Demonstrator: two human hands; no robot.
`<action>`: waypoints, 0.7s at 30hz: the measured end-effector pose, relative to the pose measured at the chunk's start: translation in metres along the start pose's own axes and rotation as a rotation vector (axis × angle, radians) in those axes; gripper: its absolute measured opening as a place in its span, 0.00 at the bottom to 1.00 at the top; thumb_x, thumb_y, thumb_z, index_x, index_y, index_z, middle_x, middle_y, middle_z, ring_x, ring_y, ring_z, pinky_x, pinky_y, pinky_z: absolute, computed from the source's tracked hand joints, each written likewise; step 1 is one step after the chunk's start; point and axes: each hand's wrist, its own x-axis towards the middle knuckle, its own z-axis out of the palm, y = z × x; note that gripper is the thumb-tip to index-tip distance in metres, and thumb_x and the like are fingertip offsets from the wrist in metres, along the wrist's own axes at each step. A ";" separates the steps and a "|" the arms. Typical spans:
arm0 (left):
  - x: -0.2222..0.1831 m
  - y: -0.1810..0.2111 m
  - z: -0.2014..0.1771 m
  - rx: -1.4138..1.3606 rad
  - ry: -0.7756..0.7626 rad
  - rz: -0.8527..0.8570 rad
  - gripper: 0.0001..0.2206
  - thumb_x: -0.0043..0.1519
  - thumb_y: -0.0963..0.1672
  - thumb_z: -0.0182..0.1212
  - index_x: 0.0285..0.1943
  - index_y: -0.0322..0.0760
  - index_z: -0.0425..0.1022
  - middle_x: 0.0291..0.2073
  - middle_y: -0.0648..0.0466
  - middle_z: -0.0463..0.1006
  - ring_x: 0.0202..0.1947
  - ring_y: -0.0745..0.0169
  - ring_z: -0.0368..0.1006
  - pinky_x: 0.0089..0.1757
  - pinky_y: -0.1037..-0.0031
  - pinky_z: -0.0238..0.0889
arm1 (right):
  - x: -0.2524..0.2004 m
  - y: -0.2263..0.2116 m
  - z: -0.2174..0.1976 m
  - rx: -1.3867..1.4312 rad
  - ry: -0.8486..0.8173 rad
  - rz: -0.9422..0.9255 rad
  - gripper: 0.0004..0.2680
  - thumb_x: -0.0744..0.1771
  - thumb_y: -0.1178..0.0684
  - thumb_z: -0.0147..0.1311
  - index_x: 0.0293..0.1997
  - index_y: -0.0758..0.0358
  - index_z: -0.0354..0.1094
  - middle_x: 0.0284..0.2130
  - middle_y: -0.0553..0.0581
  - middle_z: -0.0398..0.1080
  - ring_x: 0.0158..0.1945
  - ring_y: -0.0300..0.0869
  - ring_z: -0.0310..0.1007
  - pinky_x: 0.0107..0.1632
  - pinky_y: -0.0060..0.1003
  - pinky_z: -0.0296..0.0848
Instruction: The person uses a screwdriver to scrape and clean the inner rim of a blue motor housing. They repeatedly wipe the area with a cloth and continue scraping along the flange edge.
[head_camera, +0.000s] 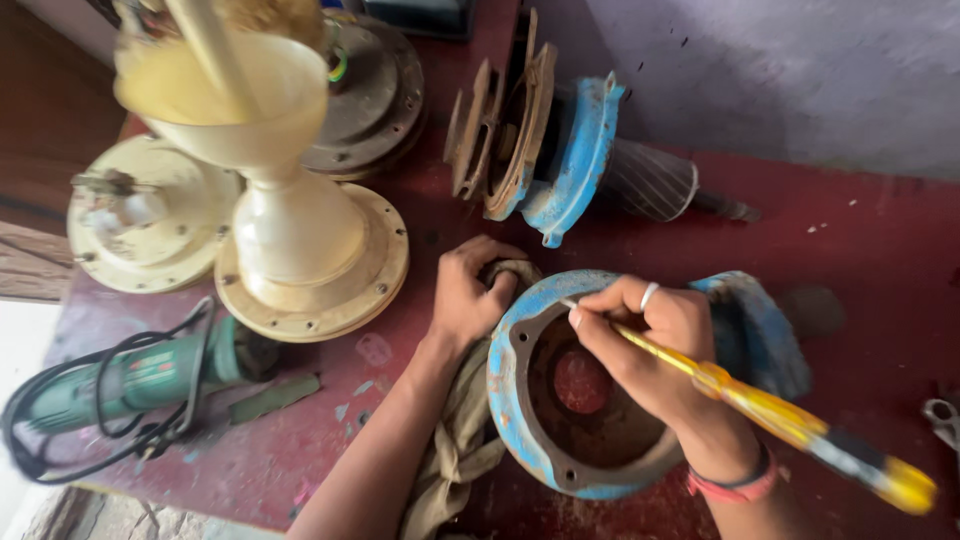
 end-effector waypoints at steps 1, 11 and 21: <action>-0.003 -0.005 0.002 -0.020 -0.005 0.002 0.13 0.49 0.40 0.55 0.40 0.31 0.82 0.32 0.44 0.79 0.34 0.51 0.78 0.39 0.68 0.71 | -0.002 0.001 -0.001 -0.028 -0.034 -0.058 0.02 0.63 0.61 0.63 0.32 0.67 0.75 0.24 0.51 0.77 0.26 0.30 0.74 0.30 0.26 0.70; -0.004 -0.013 0.002 -0.045 -0.029 0.034 0.13 0.49 0.41 0.56 0.41 0.32 0.81 0.32 0.45 0.79 0.34 0.53 0.78 0.39 0.69 0.72 | -0.011 0.022 -0.002 -0.224 -0.307 -0.293 0.06 0.62 0.55 0.68 0.35 0.60 0.75 0.23 0.49 0.74 0.25 0.35 0.76 0.30 0.32 0.71; -0.014 -0.014 0.006 -0.029 0.049 -0.011 0.13 0.51 0.41 0.54 0.40 0.32 0.82 0.31 0.47 0.80 0.33 0.55 0.79 0.39 0.71 0.72 | -0.023 0.042 0.002 -0.371 -0.299 -0.324 0.08 0.62 0.49 0.70 0.39 0.57 0.79 0.21 0.44 0.74 0.26 0.33 0.73 0.31 0.31 0.69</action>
